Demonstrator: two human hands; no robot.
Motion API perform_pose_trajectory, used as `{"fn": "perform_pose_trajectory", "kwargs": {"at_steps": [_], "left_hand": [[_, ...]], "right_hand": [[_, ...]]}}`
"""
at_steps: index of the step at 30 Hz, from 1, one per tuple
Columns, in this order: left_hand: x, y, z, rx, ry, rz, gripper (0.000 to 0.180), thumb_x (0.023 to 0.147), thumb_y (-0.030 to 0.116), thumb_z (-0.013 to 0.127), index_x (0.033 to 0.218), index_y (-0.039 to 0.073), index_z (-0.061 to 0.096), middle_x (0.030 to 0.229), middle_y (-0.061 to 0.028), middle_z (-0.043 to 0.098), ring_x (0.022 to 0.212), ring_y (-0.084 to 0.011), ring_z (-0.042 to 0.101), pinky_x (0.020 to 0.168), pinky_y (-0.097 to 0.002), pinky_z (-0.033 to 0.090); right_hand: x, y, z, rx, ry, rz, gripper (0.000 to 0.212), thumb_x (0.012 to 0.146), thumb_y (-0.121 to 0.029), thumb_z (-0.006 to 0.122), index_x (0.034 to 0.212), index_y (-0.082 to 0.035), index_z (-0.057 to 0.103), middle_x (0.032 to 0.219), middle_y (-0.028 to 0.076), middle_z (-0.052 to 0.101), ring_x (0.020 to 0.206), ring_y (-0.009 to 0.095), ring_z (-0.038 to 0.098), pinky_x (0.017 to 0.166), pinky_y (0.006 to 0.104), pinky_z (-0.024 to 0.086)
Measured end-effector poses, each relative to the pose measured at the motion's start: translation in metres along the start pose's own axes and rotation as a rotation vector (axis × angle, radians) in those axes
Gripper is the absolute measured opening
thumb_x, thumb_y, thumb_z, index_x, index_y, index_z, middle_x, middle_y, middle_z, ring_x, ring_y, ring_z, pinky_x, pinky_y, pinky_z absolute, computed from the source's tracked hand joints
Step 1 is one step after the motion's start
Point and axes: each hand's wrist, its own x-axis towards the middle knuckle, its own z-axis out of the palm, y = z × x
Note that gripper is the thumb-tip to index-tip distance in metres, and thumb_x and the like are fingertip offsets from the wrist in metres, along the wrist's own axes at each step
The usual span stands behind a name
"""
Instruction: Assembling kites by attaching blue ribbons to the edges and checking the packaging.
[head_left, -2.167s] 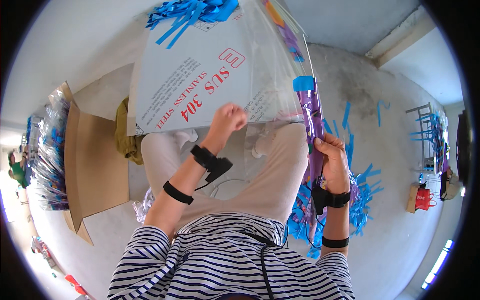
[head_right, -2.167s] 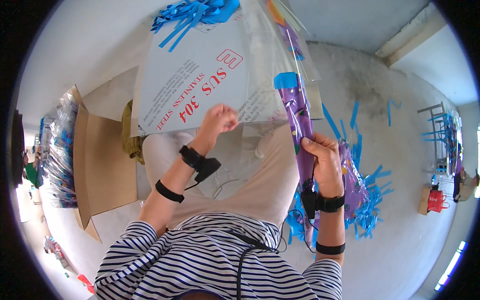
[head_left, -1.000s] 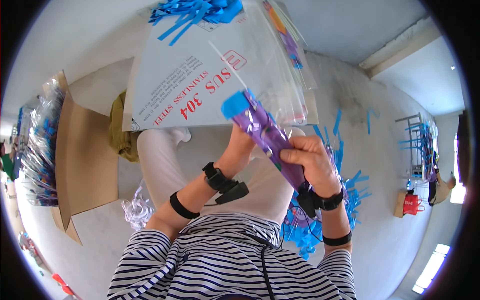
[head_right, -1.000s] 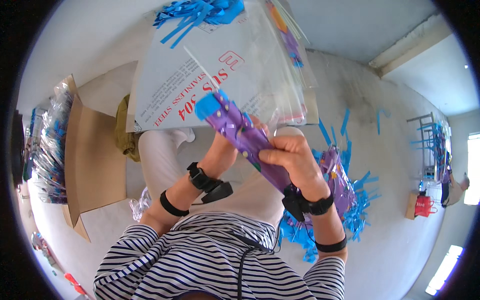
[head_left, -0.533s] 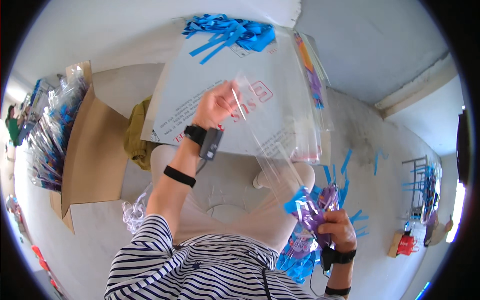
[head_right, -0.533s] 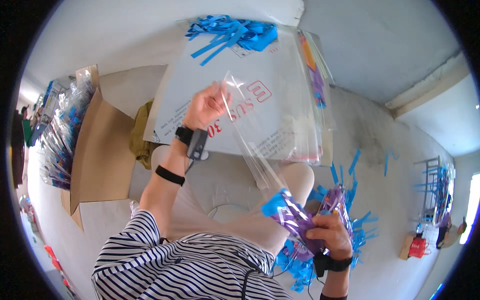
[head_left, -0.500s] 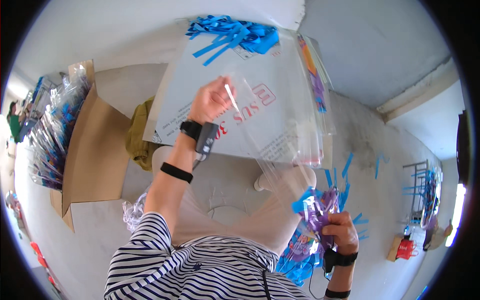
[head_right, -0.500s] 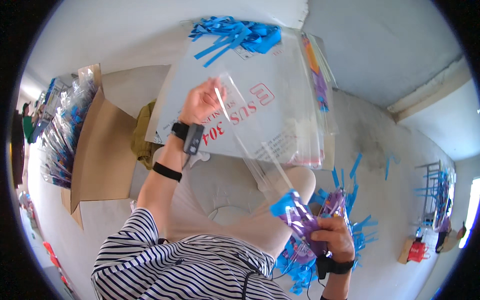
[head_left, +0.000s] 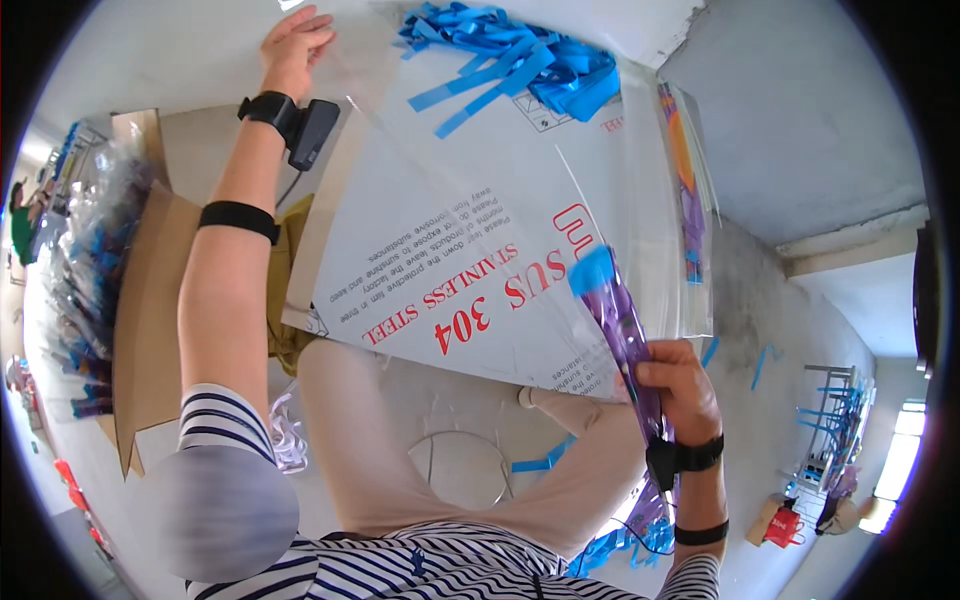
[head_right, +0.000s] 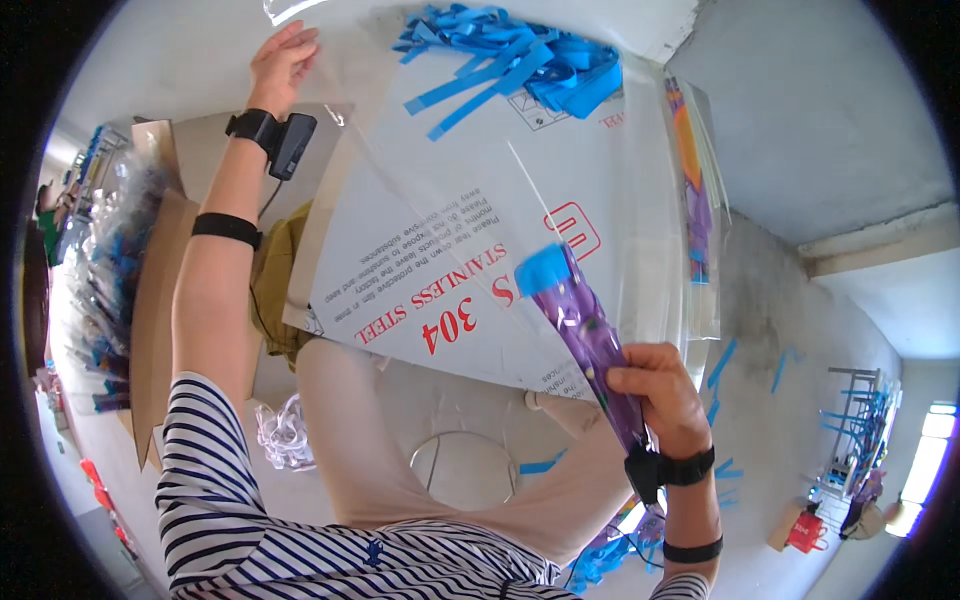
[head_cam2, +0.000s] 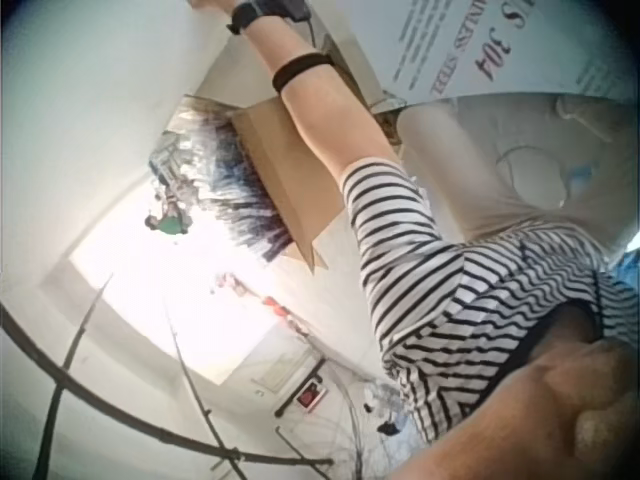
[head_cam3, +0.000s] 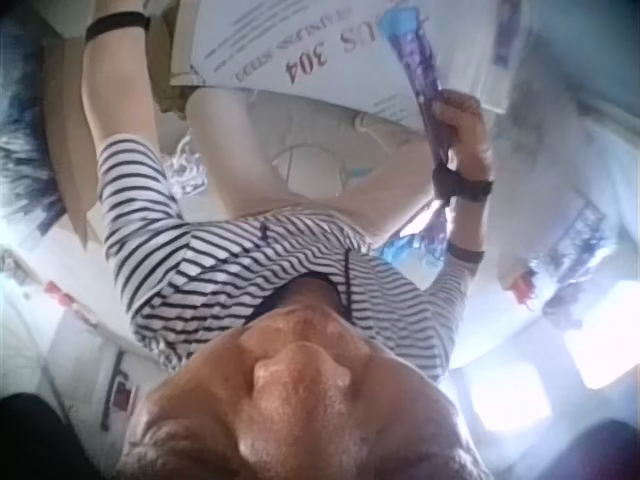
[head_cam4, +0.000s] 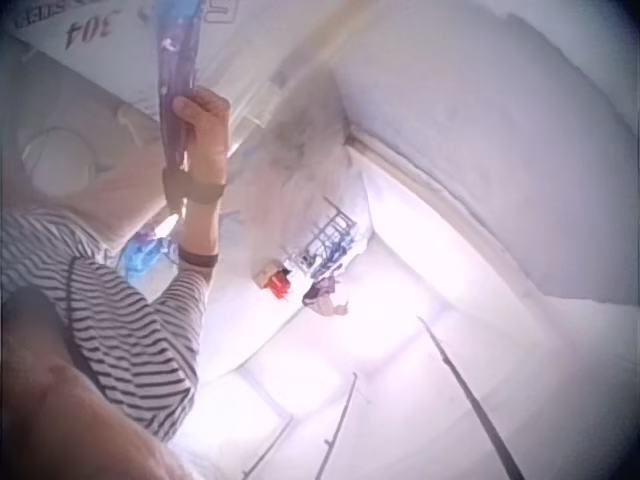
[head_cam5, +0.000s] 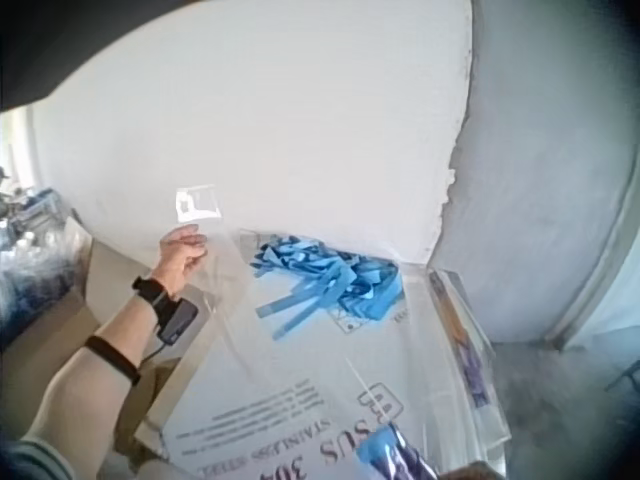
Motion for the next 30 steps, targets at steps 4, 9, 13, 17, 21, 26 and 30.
{"fn": "perform_pose_trajectory", "kwargs": {"at_steps": [4, 9, 13, 17, 21, 26, 30], "left_hand": [[0.045, -0.092, -0.03, 0.14, 0.082, -0.023, 0.048, 0.083, -0.007, 0.066, 0.13, 0.005, 0.059, 0.117, -0.0103, 0.071, 0.093, -0.0187, 0.069, 0.081, -0.0264, 0.051], [0.023, -0.167, -0.028, 0.349, -0.002, -0.166, 0.049, 0.083, 0.012, 0.073, 0.129, 0.005, 0.061, 0.123, -0.0107, 0.068, 0.106, -0.021, 0.066, 0.088, -0.036, 0.05], [-0.035, -0.172, -0.028, 1.087, 0.115, 0.368, 0.04, 0.08, 0.011, 0.069, 0.119, 0.005, 0.065, 0.117, -0.0136, 0.068, 0.105, -0.0294, 0.064, 0.091, -0.0393, 0.05], [-0.185, -0.113, 0.038, 0.799, -0.27, 0.496, 0.022, 0.079, 0.004, 0.066, 0.1, 0.006, 0.066, 0.1, -0.0114, 0.068, 0.097, -0.0335, 0.064, 0.085, -0.0407, 0.051], [-0.326, -0.103, 0.086, 0.527, -0.666, 0.228, 0.024, 0.07, 0.007, 0.075, 0.093, 0.006, 0.067, 0.095, -0.0107, 0.065, 0.095, -0.0317, 0.061, 0.081, -0.0408, 0.049], [-0.394, -0.106, 0.134, 0.627, -0.769, 0.302, 0.029, 0.061, 0.018, 0.084, 0.084, 0.009, 0.068, 0.095, -0.0075, 0.062, 0.095, -0.028, 0.057, 0.078, -0.0399, 0.046], [-0.399, -0.106, 0.142, 0.888, -0.729, 0.305, 0.029, 0.057, 0.02, 0.086, 0.076, 0.011, 0.067, 0.092, -0.0048, 0.062, 0.094, -0.0269, 0.056, 0.076, -0.0399, 0.044]], "right_hand": [[0.07, 0.009, 0.009, 0.034, -0.04, 0.083, 0.019, 0.085, -0.007, 0.062, 0.095, 0.006, 0.07, 0.082, 0.013, 0.071, 0.065, 0.014, 0.065, 0.064, 0.0254, 0.054], [0.12, 0.042, 0.005, 0.078, -0.001, 0.148, 0.018, 0.088, -0.008, 0.064, 0.098, 0.006, 0.07, 0.083, 0.011, 0.072, 0.068, 0.013, 0.067, 0.066, 0.0238, 0.055], [0.141, 0.071, 0.007, 0.078, -0.014, 0.146, 0.018, 0.09, -0.008, 0.066, 0.1, 0.005, 0.071, 0.086, 0.009, 0.072, 0.071, 0.012, 0.068, 0.069, 0.0238, 0.055], [0.135, 0.083, -0.001, 0.087, -0.035, 0.122, 0.017, 0.09, -0.008, 0.067, 0.1, 0.005, 0.071, 0.086, 0.007, 0.072, 0.072, 0.012, 0.068, 0.069, 0.0238, 0.055], [0.132, 0.098, -0.001, 0.134, -0.059, 0.102, 0.017, 0.089, -0.008, 0.068, 0.1, 0.005, 0.07, 0.086, 0.007, 0.071, 0.072, 0.012, 0.068, 0.069, 0.0242, 0.055], [0.138, 0.12, -0.014, 0.259, -0.084, 0.015, 0.018, 0.088, -0.008, 0.069, 0.1, 0.006, 0.069, 0.085, 0.008, 0.07, 0.071, 0.013, 0.067, 0.068, 0.0248, 0.055], [0.135, 0.12, -0.012, 0.272, -0.063, 0.006, 0.014, 0.088, -0.007, 0.07, 0.094, 0.006, 0.069, 0.08, 0.008, 0.069, 0.067, 0.014, 0.066, 0.066, 0.0247, 0.054]]}}
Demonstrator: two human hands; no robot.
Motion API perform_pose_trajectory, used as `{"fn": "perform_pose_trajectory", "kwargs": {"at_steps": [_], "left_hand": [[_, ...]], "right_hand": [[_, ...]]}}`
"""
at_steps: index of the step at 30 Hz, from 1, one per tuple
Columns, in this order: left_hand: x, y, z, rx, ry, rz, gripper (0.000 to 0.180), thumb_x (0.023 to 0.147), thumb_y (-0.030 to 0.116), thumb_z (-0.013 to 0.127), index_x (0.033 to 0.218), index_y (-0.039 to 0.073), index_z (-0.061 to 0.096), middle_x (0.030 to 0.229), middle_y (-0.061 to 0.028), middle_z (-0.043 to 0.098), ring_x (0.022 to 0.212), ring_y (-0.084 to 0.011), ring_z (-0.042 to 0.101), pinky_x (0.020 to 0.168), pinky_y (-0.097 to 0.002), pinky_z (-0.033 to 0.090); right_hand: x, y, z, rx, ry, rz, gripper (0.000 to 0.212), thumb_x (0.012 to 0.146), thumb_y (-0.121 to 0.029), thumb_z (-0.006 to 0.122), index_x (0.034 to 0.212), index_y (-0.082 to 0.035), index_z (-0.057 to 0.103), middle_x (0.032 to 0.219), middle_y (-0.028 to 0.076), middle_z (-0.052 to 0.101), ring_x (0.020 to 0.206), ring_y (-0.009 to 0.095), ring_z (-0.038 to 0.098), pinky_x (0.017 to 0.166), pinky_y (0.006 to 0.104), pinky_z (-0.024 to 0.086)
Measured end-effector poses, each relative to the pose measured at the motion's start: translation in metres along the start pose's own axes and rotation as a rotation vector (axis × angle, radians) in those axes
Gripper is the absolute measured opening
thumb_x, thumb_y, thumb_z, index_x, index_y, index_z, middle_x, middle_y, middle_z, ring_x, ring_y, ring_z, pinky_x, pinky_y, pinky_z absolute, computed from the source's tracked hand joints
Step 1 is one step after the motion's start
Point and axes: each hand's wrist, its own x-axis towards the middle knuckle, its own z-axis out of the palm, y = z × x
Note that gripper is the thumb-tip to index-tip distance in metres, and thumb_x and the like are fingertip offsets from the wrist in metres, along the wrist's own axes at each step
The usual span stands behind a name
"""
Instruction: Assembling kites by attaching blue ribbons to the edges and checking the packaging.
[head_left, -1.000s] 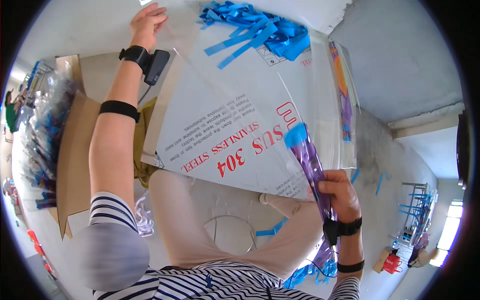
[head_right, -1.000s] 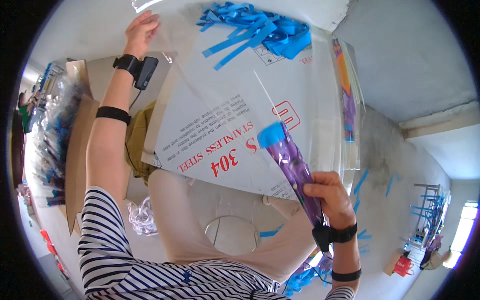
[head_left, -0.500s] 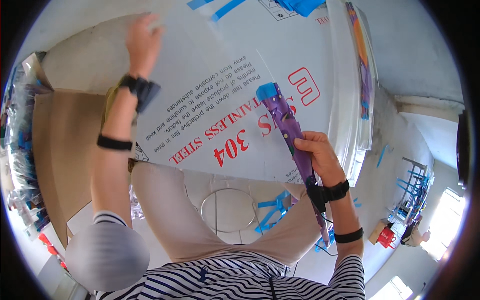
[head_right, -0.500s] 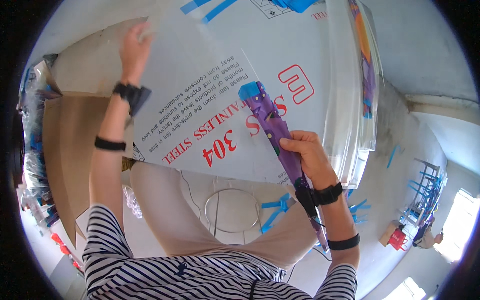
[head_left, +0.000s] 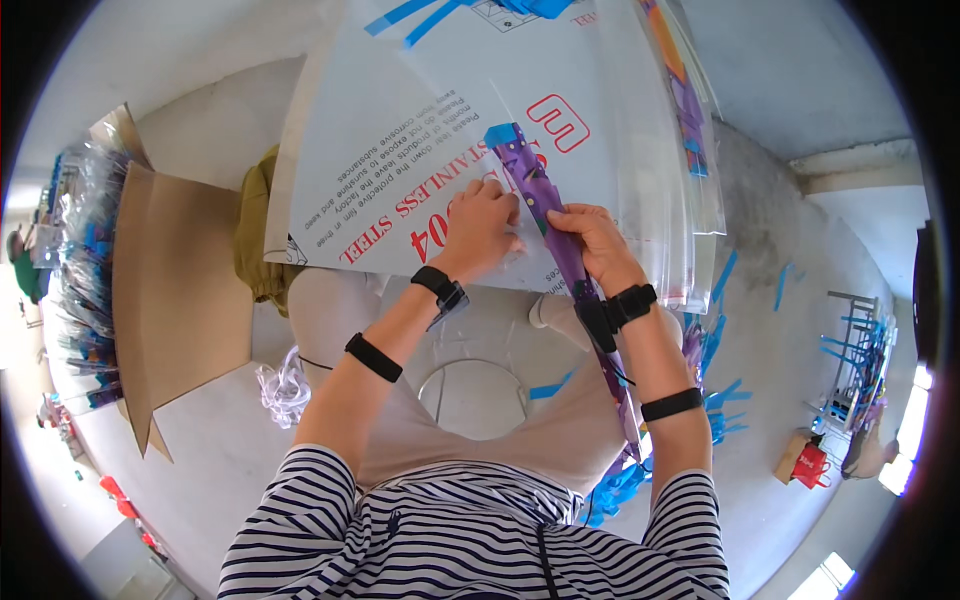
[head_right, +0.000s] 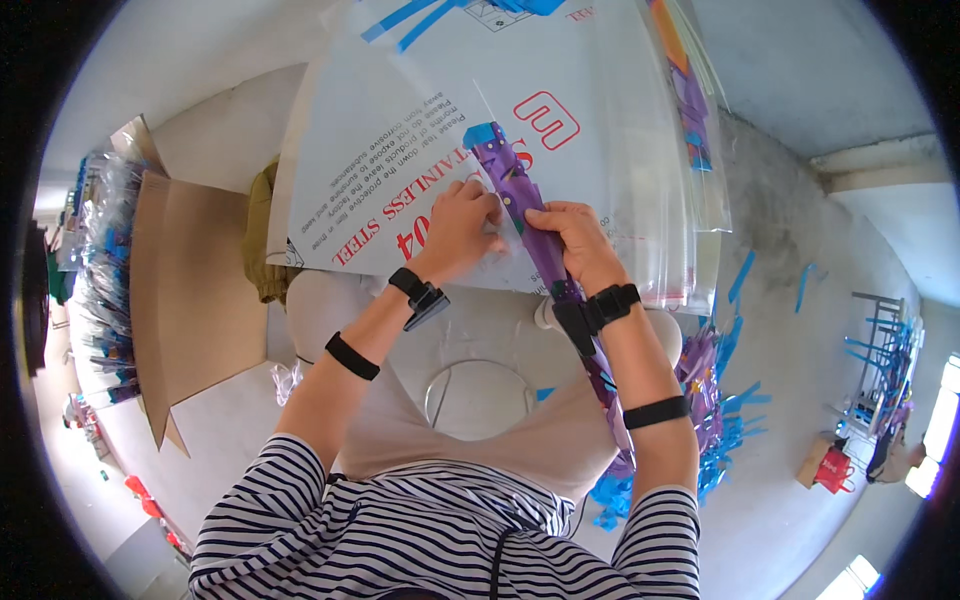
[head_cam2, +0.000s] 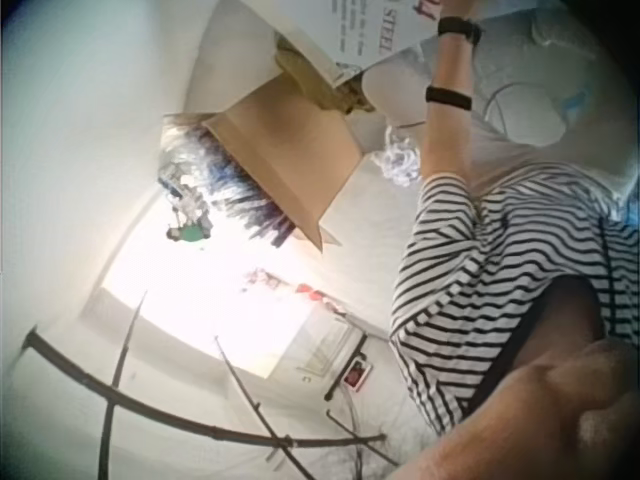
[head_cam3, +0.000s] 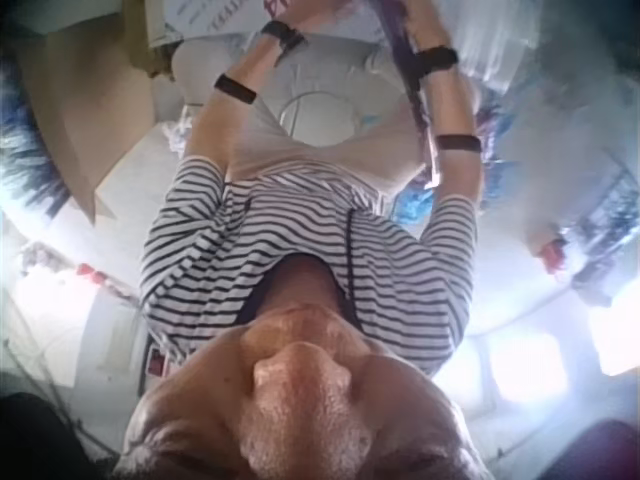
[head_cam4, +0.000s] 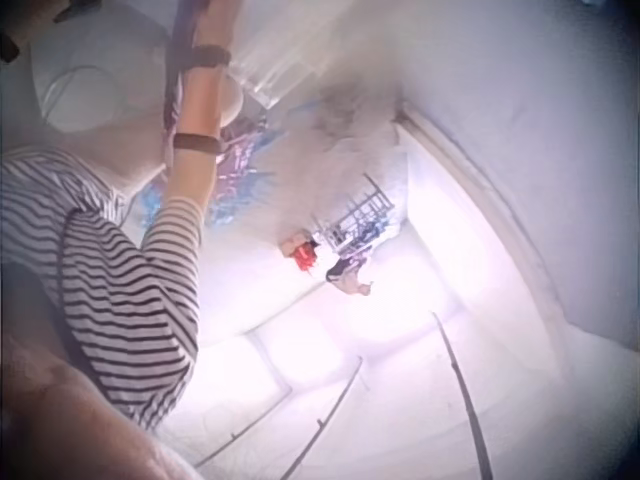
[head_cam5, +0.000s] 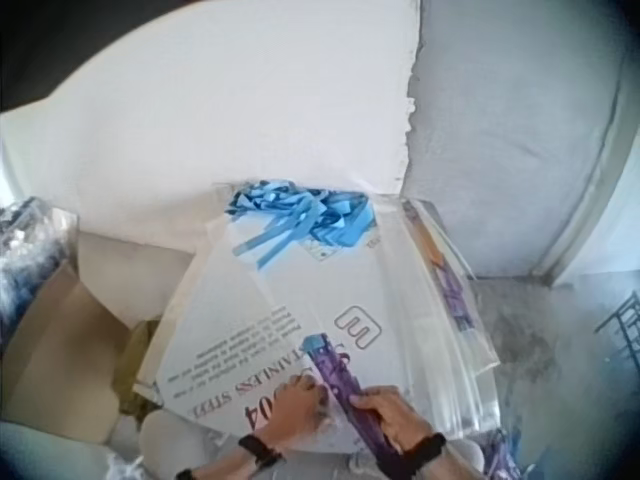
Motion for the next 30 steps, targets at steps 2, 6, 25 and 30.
{"fn": "perform_pose_trajectory", "kwargs": {"at_steps": [2, 6, 25, 30], "left_hand": [[0.0, -0.006, 0.002, -0.007, -0.049, -0.002, 0.028, 0.057, 0.02, 0.086, 0.075, 0.011, 0.067, 0.091, -0.0046, 0.063, 0.093, -0.027, 0.056, 0.076, -0.04, 0.045], [0.004, -0.007, 0.003, -0.105, -0.066, 0.001, 0.024, 0.057, 0.017, 0.086, 0.071, 0.01, 0.067, 0.083, -0.0045, 0.063, 0.088, -0.0269, 0.057, 0.073, -0.0403, 0.046], [-0.006, 0.009, -0.003, -0.018, -0.064, 0.008, 0.024, 0.06, 0.012, 0.085, 0.071, 0.005, 0.065, 0.078, -0.0058, 0.062, 0.086, -0.0264, 0.057, 0.075, -0.0379, 0.047], [-0.012, -0.001, 0.0, 0.043, -0.048, 0.073, 0.019, 0.068, 0.014, 0.082, 0.077, 0.008, 0.065, 0.077, -0.0055, 0.063, 0.085, -0.0265, 0.059, 0.072, -0.0389, 0.047]], "right_hand": [[-0.003, -0.001, -0.001, 0.006, -0.011, -0.022, 0.014, 0.087, -0.007, 0.071, 0.093, 0.006, 0.069, 0.078, 0.008, 0.068, 0.066, 0.014, 0.066, 0.065, 0.0251, 0.054], [-0.023, -0.004, -0.011, -0.021, 0.046, -0.099, 0.014, 0.085, -0.006, 0.072, 0.091, 0.006, 0.069, 0.075, 0.007, 0.067, 0.065, 0.015, 0.065, 0.064, 0.0268, 0.053], [-0.201, 0.07, -0.043, -0.502, 0.304, -0.001, 0.011, 0.083, -0.006, 0.068, 0.082, 0.003, 0.074, 0.069, -0.002, 0.064, 0.063, 0.005, 0.055, 0.059, 0.0222, 0.043], [-0.207, 0.071, -0.039, -0.503, 0.32, -0.053, 0.014, 0.082, -0.007, 0.07, 0.076, 0.005, 0.07, 0.063, -0.003, 0.057, 0.057, 0.005, 0.049, 0.052, 0.0255, 0.039]]}}
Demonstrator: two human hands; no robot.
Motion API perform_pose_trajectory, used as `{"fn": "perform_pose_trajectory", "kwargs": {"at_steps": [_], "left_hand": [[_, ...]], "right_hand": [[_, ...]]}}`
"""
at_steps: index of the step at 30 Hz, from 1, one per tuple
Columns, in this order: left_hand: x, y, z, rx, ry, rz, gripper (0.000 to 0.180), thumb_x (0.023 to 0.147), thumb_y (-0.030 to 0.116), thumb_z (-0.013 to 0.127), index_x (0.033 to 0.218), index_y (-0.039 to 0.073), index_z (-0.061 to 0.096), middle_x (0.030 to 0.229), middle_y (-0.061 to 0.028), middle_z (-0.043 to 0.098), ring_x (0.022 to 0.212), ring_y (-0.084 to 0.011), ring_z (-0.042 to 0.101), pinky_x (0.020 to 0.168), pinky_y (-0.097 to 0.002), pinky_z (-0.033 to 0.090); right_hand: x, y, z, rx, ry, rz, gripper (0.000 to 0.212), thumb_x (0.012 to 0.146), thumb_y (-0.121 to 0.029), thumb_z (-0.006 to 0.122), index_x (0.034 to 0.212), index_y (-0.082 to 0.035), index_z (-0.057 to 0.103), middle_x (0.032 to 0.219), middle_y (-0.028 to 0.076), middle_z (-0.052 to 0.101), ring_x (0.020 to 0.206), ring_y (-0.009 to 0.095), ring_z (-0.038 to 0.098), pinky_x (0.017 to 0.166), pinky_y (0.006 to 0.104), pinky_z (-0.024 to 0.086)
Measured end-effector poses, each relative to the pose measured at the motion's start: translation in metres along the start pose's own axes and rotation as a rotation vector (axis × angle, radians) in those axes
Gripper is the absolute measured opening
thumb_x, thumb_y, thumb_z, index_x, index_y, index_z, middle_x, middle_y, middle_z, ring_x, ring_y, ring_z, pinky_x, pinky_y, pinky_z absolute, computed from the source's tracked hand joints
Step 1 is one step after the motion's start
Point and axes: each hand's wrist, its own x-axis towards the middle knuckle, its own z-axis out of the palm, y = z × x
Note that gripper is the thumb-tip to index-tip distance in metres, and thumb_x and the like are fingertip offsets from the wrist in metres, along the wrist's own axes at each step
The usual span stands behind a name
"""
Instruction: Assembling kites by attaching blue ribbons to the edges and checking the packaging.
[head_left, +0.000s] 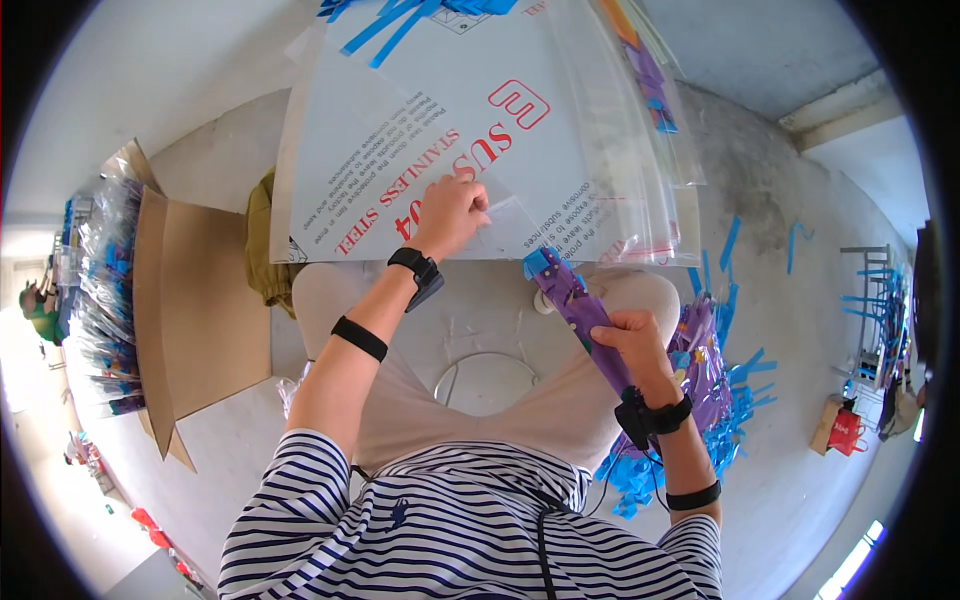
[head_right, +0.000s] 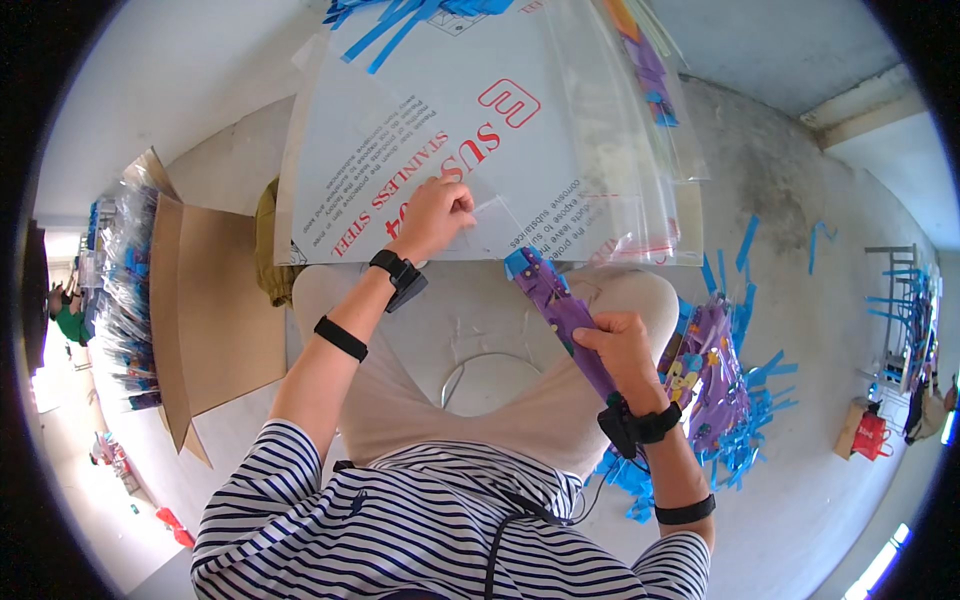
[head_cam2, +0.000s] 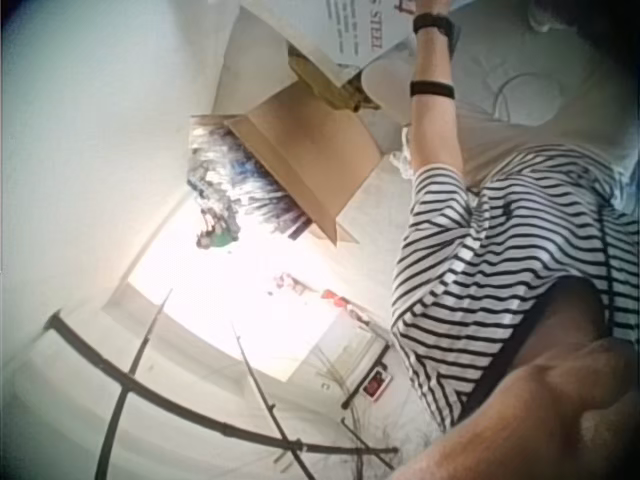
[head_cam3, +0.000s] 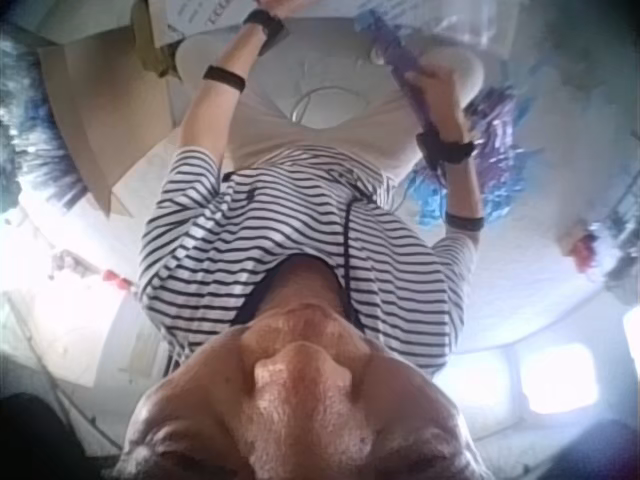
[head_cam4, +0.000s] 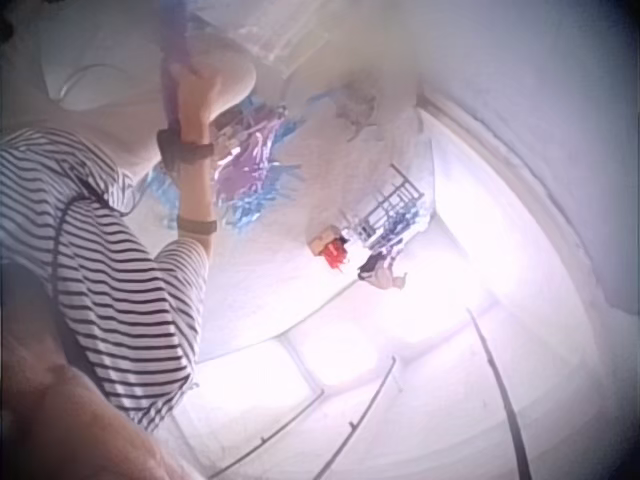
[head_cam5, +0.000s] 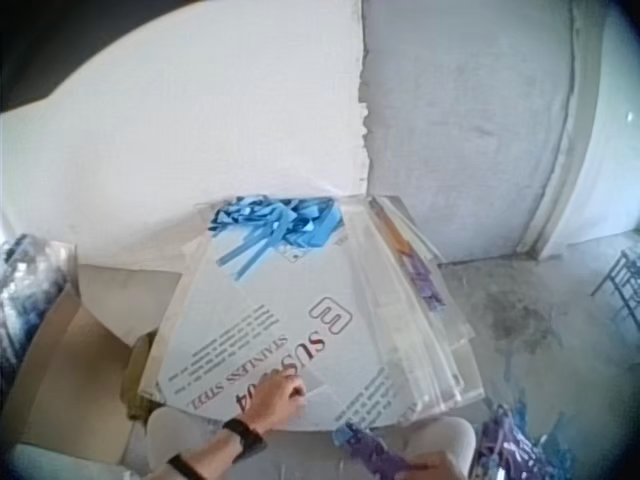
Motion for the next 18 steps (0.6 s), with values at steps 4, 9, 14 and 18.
{"fn": "perform_pose_trajectory", "kwargs": {"at_steps": [4, 9, 14, 18], "left_hand": [[0.007, -0.011, -0.01, -0.348, -0.166, -0.307, 0.007, 0.085, 0.013, 0.067, 0.088, 0.006, 0.067, 0.076, -0.0013, 0.068, 0.077, -0.0137, 0.062, 0.069, -0.0291, 0.045], [0.006, -0.023, -0.028, -0.938, -0.115, -0.578, 0.011, 0.092, 0.009, 0.058, 0.094, 0.001, 0.065, 0.089, -0.0066, 0.072, 0.077, -0.009, 0.063, 0.062, -0.0259, 0.042], [0.007, -0.036, -0.024, -1.105, -0.022, -0.578, 0.014, 0.089, 0.013, 0.065, 0.099, 0.004, 0.062, 0.086, -0.0031, 0.066, 0.076, -0.0089, 0.059, 0.062, -0.0238, 0.039], [0.013, -0.021, -0.023, -1.129, -0.029, -0.637, 0.023, 0.085, 0.015, 0.072, 0.101, 0.003, 0.062, 0.086, -0.0022, 0.064, 0.075, -0.0093, 0.057, 0.062, -0.0234, 0.038]], "right_hand": [[-0.006, -0.008, -0.001, -0.011, 0.005, 0.013, 0.014, 0.082, -0.007, 0.07, 0.076, 0.005, 0.069, 0.062, -0.003, 0.056, 0.057, 0.005, 0.049, 0.052, 0.0254, 0.039], [-0.01, -0.009, 0.002, -0.057, 0.013, -0.015, 0.013, 0.081, -0.006, 0.07, 0.077, 0.006, 0.069, 0.061, -0.001, 0.056, 0.057, 0.005, 0.049, 0.053, 0.0259, 0.039], [-0.006, -0.004, 0.011, 0.004, -0.024, -0.028, 0.013, 0.081, -0.006, 0.07, 0.078, 0.006, 0.07, 0.061, -0.002, 0.057, 0.057, 0.005, 0.05, 0.052, 0.0257, 0.039], [-0.008, -0.005, 0.011, 0.005, -0.041, -0.011, 0.013, 0.081, -0.006, 0.07, 0.078, 0.007, 0.07, 0.061, -0.002, 0.057, 0.057, 0.005, 0.05, 0.052, 0.0258, 0.039]]}}
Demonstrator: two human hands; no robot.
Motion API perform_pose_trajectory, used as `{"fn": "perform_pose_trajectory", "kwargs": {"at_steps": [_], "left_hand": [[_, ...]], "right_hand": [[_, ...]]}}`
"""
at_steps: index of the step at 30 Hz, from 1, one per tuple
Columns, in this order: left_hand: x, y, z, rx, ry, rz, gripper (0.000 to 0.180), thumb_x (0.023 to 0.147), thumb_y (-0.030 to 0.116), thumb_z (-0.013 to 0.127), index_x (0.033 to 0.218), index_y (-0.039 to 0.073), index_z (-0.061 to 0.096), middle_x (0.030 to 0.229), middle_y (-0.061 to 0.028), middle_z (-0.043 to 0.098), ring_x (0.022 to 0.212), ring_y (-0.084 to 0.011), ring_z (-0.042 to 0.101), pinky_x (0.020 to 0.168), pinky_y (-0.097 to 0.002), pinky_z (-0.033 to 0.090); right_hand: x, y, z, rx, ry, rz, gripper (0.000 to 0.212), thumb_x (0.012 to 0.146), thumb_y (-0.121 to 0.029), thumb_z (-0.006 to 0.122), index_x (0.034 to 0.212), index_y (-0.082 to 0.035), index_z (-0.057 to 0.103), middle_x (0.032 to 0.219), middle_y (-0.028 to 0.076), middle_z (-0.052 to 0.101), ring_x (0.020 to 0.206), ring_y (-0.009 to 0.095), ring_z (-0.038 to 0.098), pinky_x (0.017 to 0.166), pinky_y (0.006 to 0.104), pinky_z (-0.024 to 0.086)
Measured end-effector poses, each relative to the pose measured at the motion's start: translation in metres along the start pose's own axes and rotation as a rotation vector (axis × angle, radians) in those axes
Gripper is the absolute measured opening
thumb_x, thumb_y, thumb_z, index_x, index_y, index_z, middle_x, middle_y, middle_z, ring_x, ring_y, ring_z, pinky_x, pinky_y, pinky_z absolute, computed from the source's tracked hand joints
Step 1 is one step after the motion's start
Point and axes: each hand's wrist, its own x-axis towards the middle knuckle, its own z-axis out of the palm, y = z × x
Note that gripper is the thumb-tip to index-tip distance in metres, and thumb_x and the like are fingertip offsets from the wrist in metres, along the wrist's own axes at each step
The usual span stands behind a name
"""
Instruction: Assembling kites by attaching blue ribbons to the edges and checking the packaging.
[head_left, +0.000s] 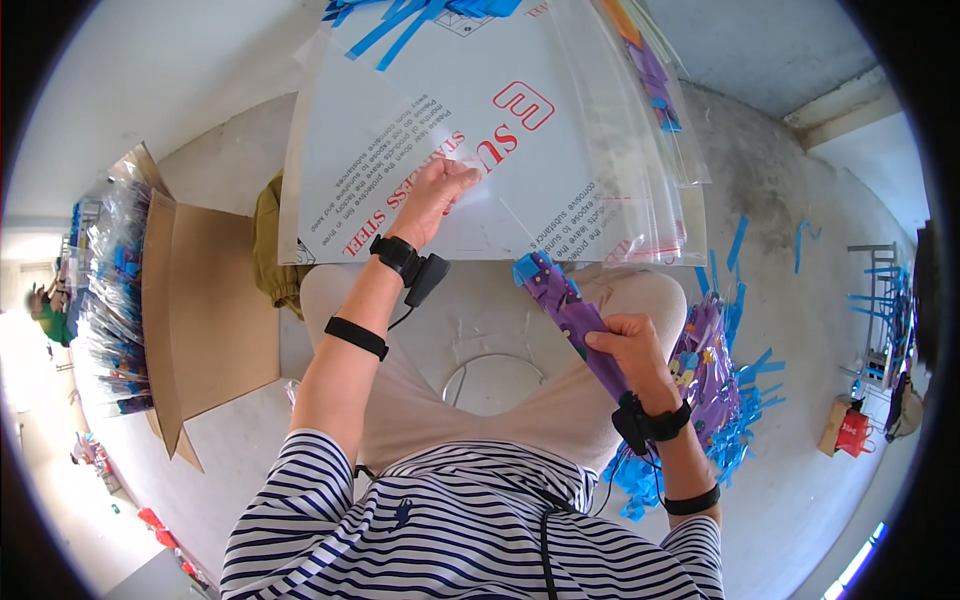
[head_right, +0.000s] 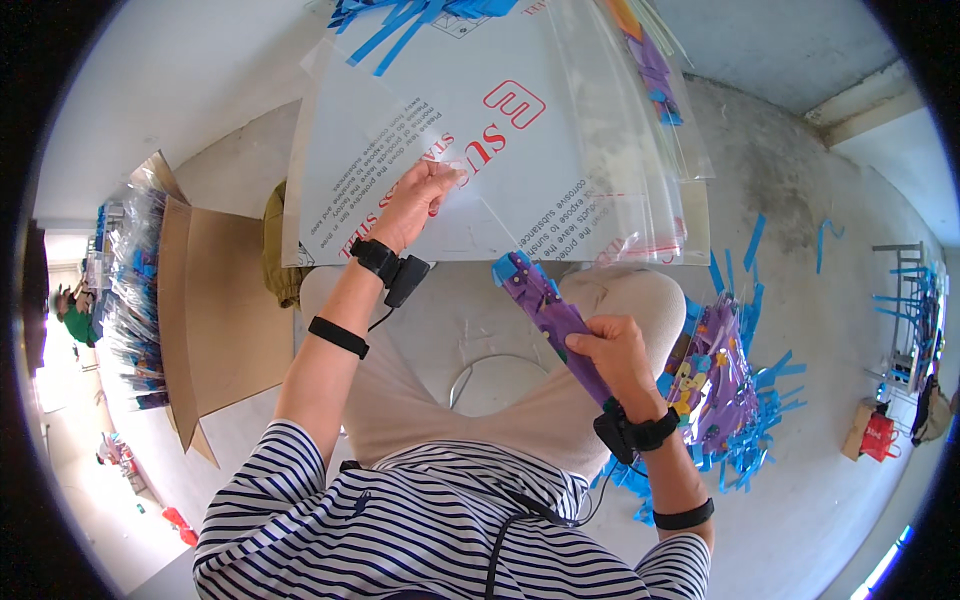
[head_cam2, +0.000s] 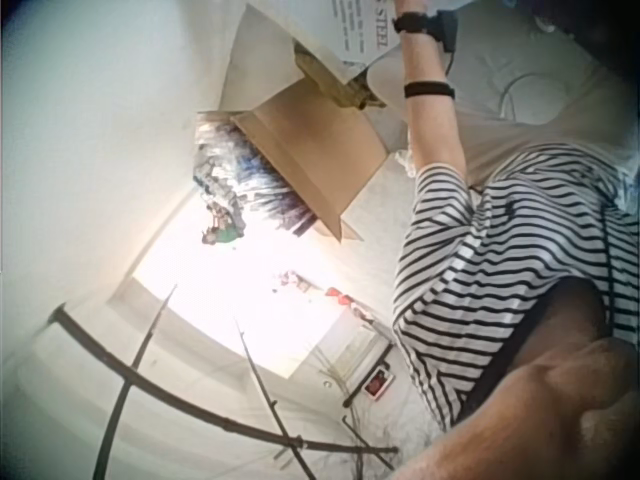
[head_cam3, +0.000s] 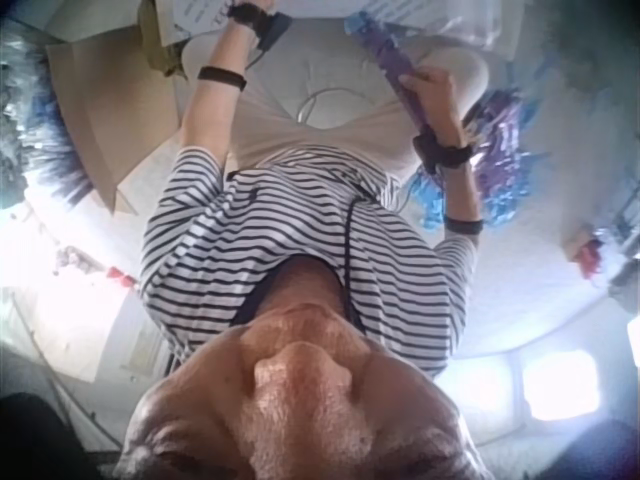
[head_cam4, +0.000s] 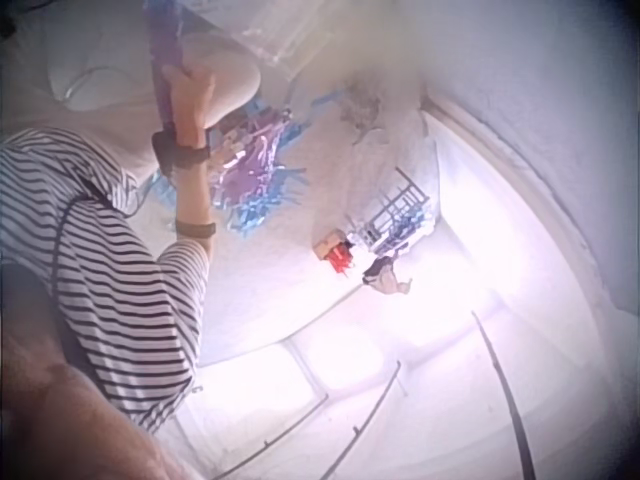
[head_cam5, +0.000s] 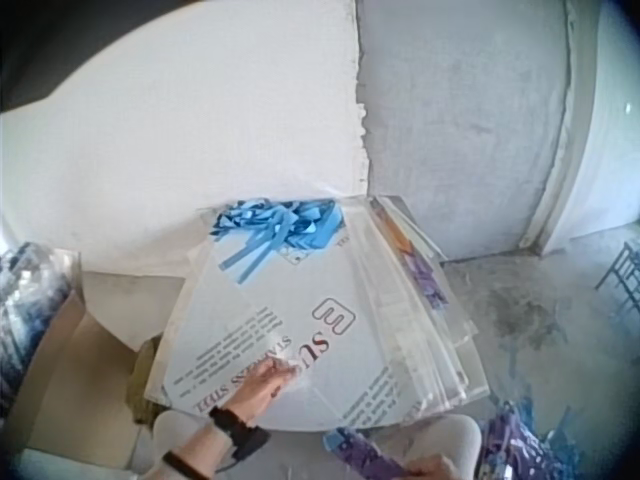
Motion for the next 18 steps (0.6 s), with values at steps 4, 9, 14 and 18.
{"fn": "perform_pose_trajectory", "kwargs": {"at_steps": [4, 9, 14, 18], "left_hand": [[-0.003, 0.003, -0.001, 0.087, -0.029, 0.087, 0.021, 0.082, 0.015, 0.075, 0.096, 0.003, 0.064, 0.084, -0.002, 0.065, 0.076, -0.0085, 0.058, 0.064, -0.0226, 0.038], [-0.004, 0.006, -0.007, 0.067, -0.066, 0.013, 0.017, 0.083, 0.009, 0.073, 0.098, 0.001, 0.07, 0.087, -0.005, 0.07, 0.076, -0.0093, 0.062, 0.065, -0.023, 0.04], [-0.006, 0.007, -0.006, 0.061, -0.039, 0.013, 0.018, 0.081, 0.004, 0.07, 0.099, -0.001, 0.071, 0.089, -0.0076, 0.073, 0.075, -0.0116, 0.067, 0.063, -0.023, 0.041], [-0.003, 0.002, -0.009, 0.04, -0.007, 0.035, 0.017, 0.08, 0.003, 0.07, 0.096, -0.001, 0.07, 0.087, -0.0078, 0.073, 0.073, -0.0112, 0.066, 0.062, -0.0229, 0.04]], "right_hand": [[-0.003, -0.007, 0.003, 0.002, 0.009, 0.003, 0.014, 0.081, -0.007, 0.07, 0.077, 0.007, 0.069, 0.061, -0.002, 0.055, 0.057, 0.006, 0.049, 0.052, 0.026, 0.039], [-0.003, -0.001, -0.001, -0.028, 0.015, -0.011, 0.015, 0.081, -0.008, 0.07, 0.077, 0.007, 0.069, 0.06, -0.001, 0.055, 0.056, 0.006, 0.048, 0.052, 0.0259, 0.038], [-0.007, -0.003, 0.001, 0.012, 0.009, 0.007, 0.016, 0.082, -0.008, 0.069, 0.076, 0.006, 0.069, 0.06, -0.001, 0.055, 0.056, 0.006, 0.048, 0.051, 0.0261, 0.038], [-0.007, 0.0, 0.001, -0.006, 0.007, 0.007, 0.017, 0.082, -0.009, 0.069, 0.074, 0.006, 0.067, 0.06, -0.002, 0.054, 0.055, 0.005, 0.047, 0.05, 0.0261, 0.037]]}}
